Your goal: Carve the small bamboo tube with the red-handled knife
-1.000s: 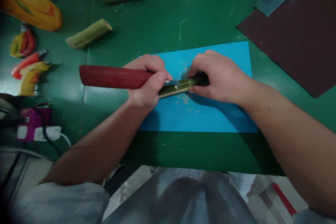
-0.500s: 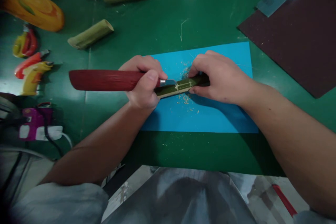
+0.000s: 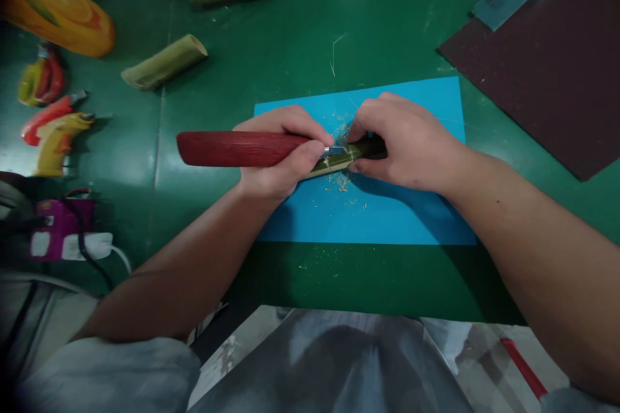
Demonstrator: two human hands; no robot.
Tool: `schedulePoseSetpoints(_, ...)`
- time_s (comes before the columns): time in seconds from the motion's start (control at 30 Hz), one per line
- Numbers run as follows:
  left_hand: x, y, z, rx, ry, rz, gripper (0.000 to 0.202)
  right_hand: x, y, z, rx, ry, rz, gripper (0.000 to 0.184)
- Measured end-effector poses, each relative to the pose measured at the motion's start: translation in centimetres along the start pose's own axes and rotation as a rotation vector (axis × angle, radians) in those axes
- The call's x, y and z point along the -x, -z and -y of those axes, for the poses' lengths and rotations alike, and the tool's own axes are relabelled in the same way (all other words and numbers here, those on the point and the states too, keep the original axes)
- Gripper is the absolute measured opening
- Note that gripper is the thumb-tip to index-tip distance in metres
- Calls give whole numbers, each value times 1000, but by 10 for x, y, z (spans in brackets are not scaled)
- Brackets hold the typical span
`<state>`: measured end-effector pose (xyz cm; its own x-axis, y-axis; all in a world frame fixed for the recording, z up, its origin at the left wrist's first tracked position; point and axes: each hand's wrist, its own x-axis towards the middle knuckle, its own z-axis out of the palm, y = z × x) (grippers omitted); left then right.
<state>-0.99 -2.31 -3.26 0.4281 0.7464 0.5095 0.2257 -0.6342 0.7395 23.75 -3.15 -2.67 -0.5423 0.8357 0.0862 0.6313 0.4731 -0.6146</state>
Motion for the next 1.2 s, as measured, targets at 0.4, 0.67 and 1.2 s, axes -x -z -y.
schedulePoseSetpoints(0.4, -5, -6, 0, 115, -171, -54, 10, -1, 1, 2, -26, 4, -3, 25)
schedulePoseSetpoints(0.67, 1, -7, 7, 88, -162, -157, 33, 0, 1, 2, -12, 3, -1, 25)
schedulePoseSetpoints(1.2, 0, -6, 5, 36, -162, -106, 26, 0, 0, 1, -24, 7, -6, 25)
